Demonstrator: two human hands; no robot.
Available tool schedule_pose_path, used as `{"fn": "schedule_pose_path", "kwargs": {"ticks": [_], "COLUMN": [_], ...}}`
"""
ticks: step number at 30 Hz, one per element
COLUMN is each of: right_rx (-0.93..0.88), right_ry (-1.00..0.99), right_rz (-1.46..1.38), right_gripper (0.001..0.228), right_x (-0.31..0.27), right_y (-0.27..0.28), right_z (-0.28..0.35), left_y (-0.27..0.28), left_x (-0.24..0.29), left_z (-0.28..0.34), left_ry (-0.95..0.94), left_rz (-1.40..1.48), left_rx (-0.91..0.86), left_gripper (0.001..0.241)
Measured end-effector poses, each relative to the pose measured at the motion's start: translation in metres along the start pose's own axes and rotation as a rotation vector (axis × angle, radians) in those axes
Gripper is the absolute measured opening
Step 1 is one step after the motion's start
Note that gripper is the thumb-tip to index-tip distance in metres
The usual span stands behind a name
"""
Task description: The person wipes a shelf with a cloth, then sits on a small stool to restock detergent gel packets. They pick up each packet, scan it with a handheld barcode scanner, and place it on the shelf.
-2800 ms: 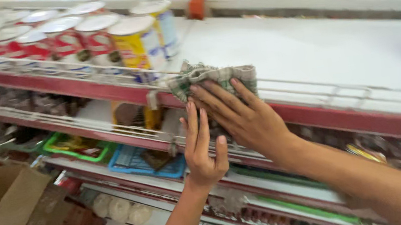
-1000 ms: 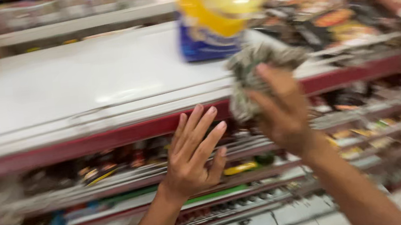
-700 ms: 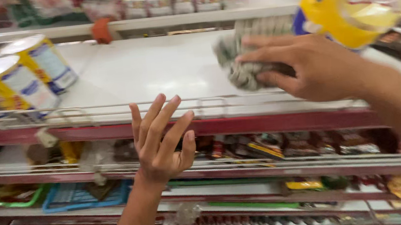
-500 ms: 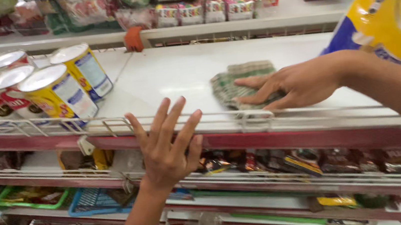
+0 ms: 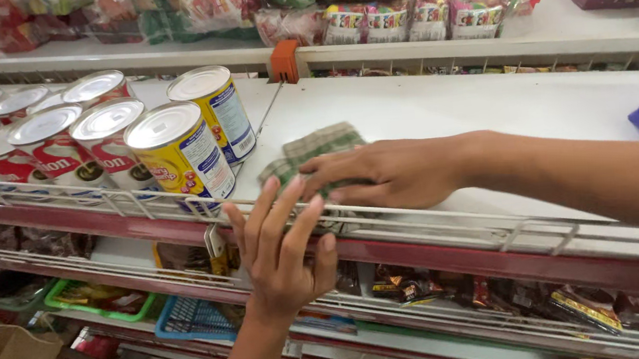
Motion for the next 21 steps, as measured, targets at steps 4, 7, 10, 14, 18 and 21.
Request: {"fn": "schedule_pose_path", "kwargs": {"ticks": [4,7,10,14,18,21], "right_rx": [0.002,0.112,0.153,0.197,0.105,-0.043], "right_ry": [0.149,0.213,-0.175,-0.238,0.391,-0.05], "right_rz": [0.122,0.192,0.168,0.329,0.453,0.235], "right_gripper": [0.051,0.056,0.054,0.053,0.05,0.057], "right_x": [-0.004,0.0,0.046,0.05,-0.007,0.043], "right_y": [-0.007,0.006,0.024,0.023,-0.01,0.004], "right_z": [-0.04,-0.047,-0.053,-0.064,-0.043,-0.039], "left_y": [-0.009,-0.01,-0.009,-0.011,-0.012,-0.013], "left_x": [-0.008,-0.007,-0.008,-0.009,-0.01,-0.007], "left_z": [-0.005,-0.004,-0.001,0.001,0.002,-0.001], "left_ry": [0.028,0.016,0.021,0.001,0.003,0.005], "left_rz": [-0.066,-0.105,-0.104,-0.123,-0.117,-0.118], "left_rx": [-0.026,-0.026,-0.014,0.001,0.01,-0.006], "left_gripper": [0.035,0.036,0.037,0.038,0.04,0.039]}}
Point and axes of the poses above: each hand's wrist, its own z-axis away from the middle knuckle, its own y-axis out of the back of the hand, x = y × z, the point moved 10 cm from there along -z, towards the middle knuckle, and after that the axes turned 2 degrees about -y, right-handed, at the moved point
